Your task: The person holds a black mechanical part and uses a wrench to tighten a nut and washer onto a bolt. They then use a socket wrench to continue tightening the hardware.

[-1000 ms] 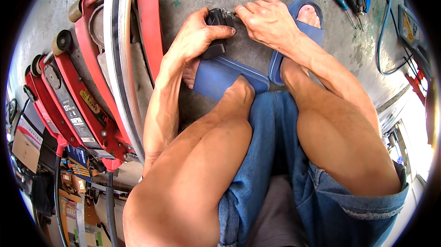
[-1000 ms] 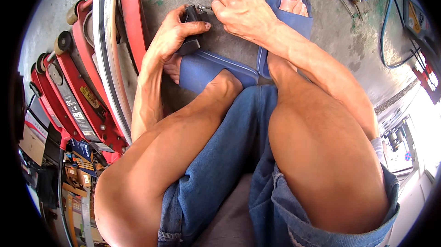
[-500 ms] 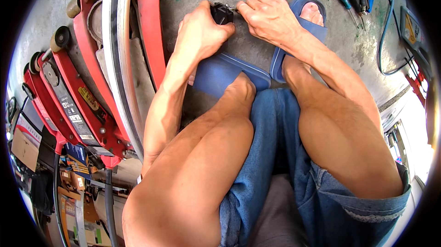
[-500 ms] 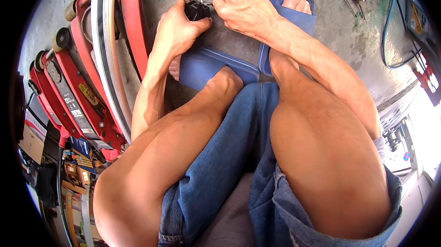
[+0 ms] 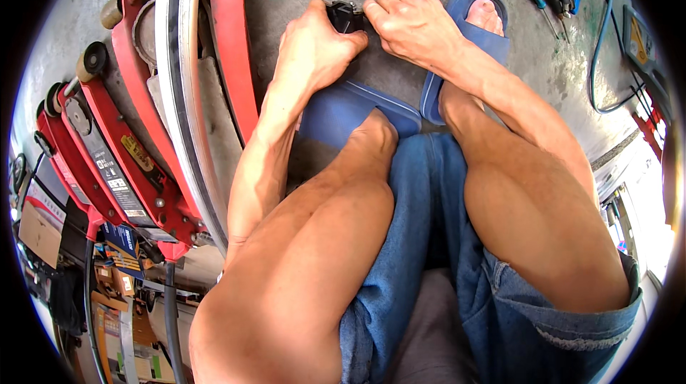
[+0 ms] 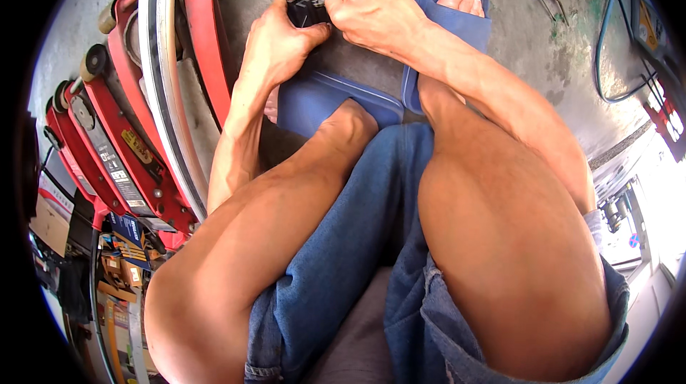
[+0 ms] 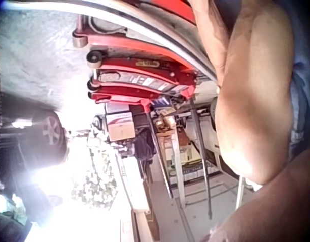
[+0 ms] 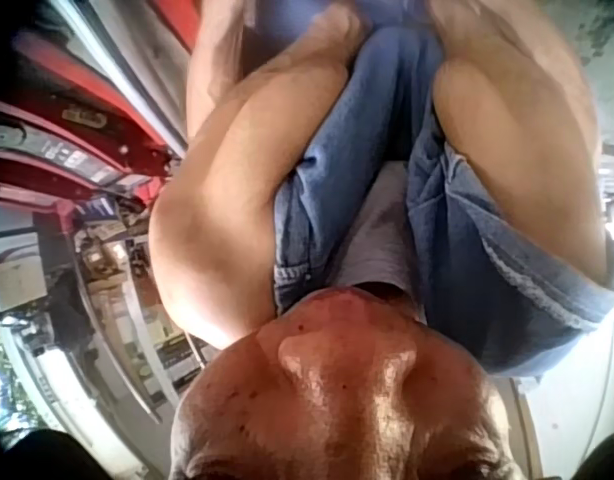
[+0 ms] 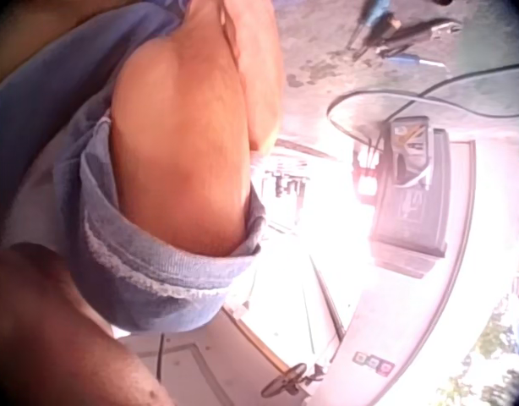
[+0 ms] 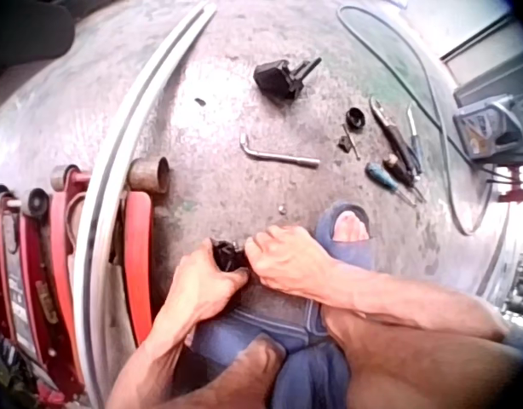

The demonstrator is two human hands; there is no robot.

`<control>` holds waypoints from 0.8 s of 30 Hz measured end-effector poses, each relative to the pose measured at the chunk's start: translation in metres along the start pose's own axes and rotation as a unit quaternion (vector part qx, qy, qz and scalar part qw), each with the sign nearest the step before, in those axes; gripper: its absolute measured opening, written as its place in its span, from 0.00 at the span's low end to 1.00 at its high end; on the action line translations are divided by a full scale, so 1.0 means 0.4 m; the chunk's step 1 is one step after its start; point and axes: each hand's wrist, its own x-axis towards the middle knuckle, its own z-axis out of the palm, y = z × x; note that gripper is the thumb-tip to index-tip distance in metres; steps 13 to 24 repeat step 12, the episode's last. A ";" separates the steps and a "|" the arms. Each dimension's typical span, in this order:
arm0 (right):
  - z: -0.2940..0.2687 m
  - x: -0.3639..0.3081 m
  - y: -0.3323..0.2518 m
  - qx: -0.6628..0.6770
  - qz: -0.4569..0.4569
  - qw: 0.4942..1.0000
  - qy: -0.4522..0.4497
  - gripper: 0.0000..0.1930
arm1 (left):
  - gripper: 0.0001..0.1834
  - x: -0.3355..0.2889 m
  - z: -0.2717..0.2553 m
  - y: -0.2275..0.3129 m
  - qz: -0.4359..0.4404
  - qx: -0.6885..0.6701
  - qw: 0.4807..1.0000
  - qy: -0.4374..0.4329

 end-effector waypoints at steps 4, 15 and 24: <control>0.006 -0.001 -0.002 0.001 0.004 1.000 0.023 0.10 | 0.31 0.007 -0.007 -0.008 0.010 -0.022 1.000 -0.020; -0.025 0.026 0.004 0.114 0.076 0.984 -0.116 0.09 | 0.34 0.031 -0.027 -0.038 -0.020 -0.051 0.990 -0.130; -0.025 0.026 0.004 0.114 0.076 0.984 -0.116 0.09 | 0.34 0.031 -0.027 -0.038 -0.020 -0.051 0.990 -0.130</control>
